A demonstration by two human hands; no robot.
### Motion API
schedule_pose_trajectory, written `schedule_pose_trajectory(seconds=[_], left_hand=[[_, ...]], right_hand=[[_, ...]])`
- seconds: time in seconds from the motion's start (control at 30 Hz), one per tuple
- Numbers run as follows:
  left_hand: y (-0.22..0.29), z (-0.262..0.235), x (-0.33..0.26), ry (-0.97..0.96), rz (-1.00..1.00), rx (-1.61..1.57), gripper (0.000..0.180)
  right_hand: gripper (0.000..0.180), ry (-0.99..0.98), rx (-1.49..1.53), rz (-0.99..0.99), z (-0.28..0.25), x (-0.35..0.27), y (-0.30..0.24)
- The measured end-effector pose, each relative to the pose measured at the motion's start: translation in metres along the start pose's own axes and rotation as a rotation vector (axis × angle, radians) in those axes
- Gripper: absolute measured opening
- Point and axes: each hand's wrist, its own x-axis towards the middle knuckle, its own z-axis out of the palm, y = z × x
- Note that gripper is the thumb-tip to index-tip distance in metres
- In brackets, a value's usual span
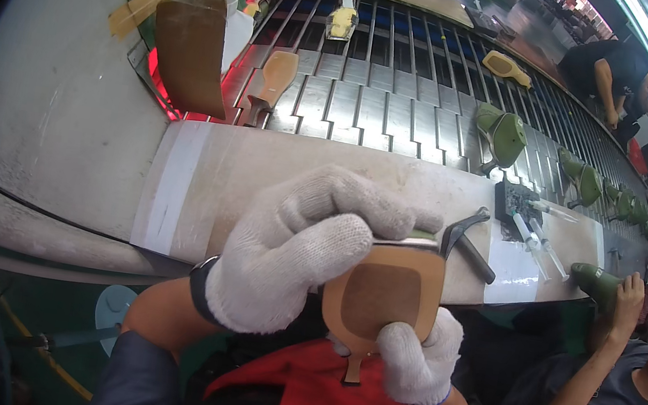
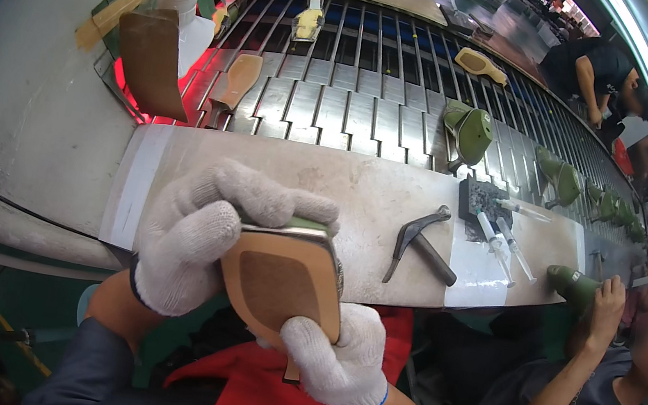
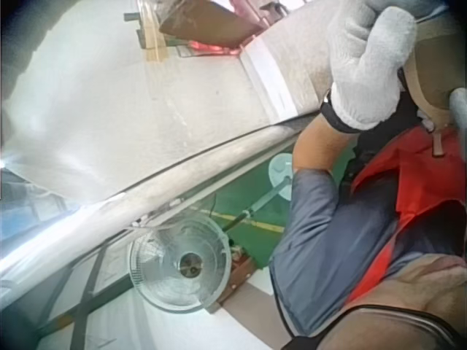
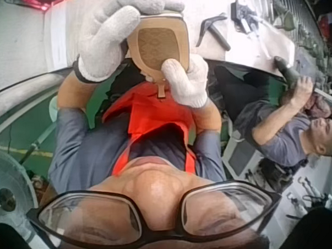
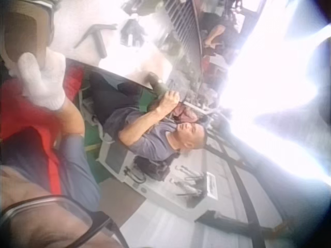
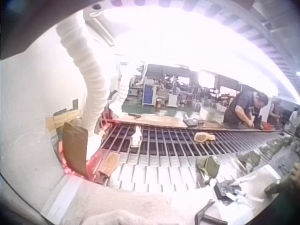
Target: The person takes shoes and soles from a conveyor, attaches and presses the soles onto the shoes by hand, taps the edges with a hammer, and places the assembled shoes back onto the conveyor.
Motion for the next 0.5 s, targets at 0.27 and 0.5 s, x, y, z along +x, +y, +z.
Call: schedule_pose_trajectory(seconds=[0.27,0.5], left_hand=[[0.029,0.012,-0.018,0.167,-0.034,0.209,0.022],[0.056,0.02,-0.012,0.224,-0.08,0.55,0.031]], right_hand=[[0.016,-0.114,-0.338,-0.191,0.016,0.004,0.009],[0.018,-0.131,-0.428,-0.248,0.027,0.012,0.007]])
